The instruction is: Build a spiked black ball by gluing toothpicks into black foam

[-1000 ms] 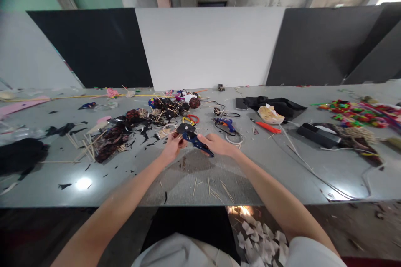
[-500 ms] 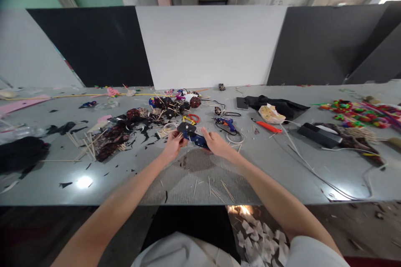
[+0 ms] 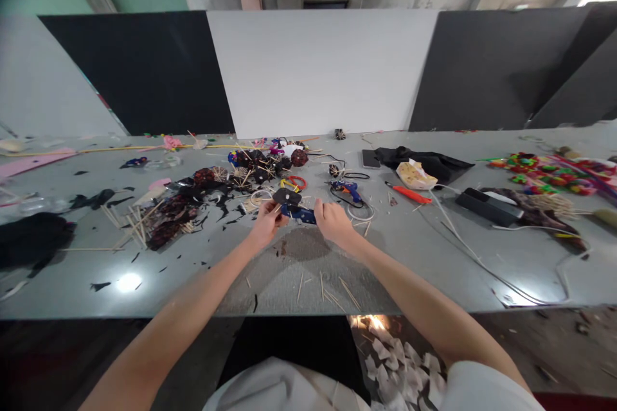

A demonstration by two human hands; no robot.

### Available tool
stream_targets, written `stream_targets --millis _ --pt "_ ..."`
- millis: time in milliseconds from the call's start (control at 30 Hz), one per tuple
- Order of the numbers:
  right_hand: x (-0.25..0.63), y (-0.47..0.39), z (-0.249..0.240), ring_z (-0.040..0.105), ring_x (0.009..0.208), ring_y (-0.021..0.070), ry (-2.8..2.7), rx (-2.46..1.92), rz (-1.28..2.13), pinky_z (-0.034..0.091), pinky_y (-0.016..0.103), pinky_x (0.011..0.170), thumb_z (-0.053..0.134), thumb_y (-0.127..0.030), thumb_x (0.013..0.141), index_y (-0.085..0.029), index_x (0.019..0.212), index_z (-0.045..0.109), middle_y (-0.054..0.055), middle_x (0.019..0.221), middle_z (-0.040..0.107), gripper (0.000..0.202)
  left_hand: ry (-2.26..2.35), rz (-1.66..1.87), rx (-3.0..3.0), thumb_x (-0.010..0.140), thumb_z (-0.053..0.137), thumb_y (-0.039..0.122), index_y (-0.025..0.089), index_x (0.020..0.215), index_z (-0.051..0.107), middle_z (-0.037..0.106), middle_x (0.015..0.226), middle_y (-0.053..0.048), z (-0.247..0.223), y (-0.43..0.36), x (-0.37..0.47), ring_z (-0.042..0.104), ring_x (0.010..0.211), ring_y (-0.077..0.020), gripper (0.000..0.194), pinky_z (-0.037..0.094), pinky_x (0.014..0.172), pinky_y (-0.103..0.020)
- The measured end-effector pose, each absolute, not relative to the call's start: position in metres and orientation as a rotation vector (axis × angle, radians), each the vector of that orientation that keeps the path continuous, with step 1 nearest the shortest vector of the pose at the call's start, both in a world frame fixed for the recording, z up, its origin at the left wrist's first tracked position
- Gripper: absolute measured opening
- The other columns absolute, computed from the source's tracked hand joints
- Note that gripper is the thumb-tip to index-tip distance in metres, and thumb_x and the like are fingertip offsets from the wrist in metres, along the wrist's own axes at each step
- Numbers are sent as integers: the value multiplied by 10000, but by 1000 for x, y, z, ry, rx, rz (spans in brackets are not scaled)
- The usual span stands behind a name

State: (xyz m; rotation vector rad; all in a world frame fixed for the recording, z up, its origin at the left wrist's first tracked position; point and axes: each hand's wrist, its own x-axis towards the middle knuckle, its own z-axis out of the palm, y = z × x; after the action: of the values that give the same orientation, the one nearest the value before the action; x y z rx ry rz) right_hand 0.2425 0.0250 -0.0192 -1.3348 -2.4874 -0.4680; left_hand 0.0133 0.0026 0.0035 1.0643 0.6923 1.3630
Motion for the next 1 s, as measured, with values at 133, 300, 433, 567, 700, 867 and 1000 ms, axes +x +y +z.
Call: stream_targets --millis 133,300,433,567,700,867,1000 --pt "240 24 -17 602 812 292 -2519 -1434 -496 475 420 744 332 -143 1001 -3 1406 556 232 932 688 483 706 1359 1047 696 883 659 191 618 479 363 492 78 0 4 13 228 445 -48 624 132 505 -254" --pt "240 25 -12 596 787 285 -2544 -1407 -426 453 409 735 330 -170 1017 -29 1334 606 213 883 684 442 731 1394 1004 613 925 670 191 672 503 390 500 86 0 6 15 235 436 -45 641 127 495 -251" --pt "236 23 -8 588 759 267 -2541 -1425 -364 423 379 722 329 -202 1039 -75 1266 660 184 832 690 421 742 1404 952 582 951 637 194 724 505 415 528 90 1 6 15 232 447 -40 645 120 499 -238" --pt "231 21 0 605 730 243 -2464 -1544 -154 387 366 741 237 -340 1115 -158 958 749 159 752 675 565 757 1406 907 571 965 606 198 741 498 475 586 58 4 5 12 286 477 -51 643 124 501 -239" --pt "235 24 9 592 707 253 -2405 -1532 -53 374 383 733 166 -405 1119 -155 856 748 162 696 652 685 697 1395 890 623 953 583 208 713 454 435 591 61 4 6 9 282 475 -54 631 145 505 -253" --pt "249 35 16 527 663 226 -2197 -1563 153 360 359 715 140 -523 1109 -234 610 558 92 607 557 712 614 1407 923 717 897 516 203 710 456 430 610 69 4 7 5 252 458 -40 541 168 511 -252" --pt "256 39 22 486 633 206 -2124 -1514 396 362 335 676 165 -590 1090 -268 572 431 34 555 472 665 609 1400 941 740 866 463 200 708 460 432 606 68 4 6 4 257 460 -41 485 168 515 -250"
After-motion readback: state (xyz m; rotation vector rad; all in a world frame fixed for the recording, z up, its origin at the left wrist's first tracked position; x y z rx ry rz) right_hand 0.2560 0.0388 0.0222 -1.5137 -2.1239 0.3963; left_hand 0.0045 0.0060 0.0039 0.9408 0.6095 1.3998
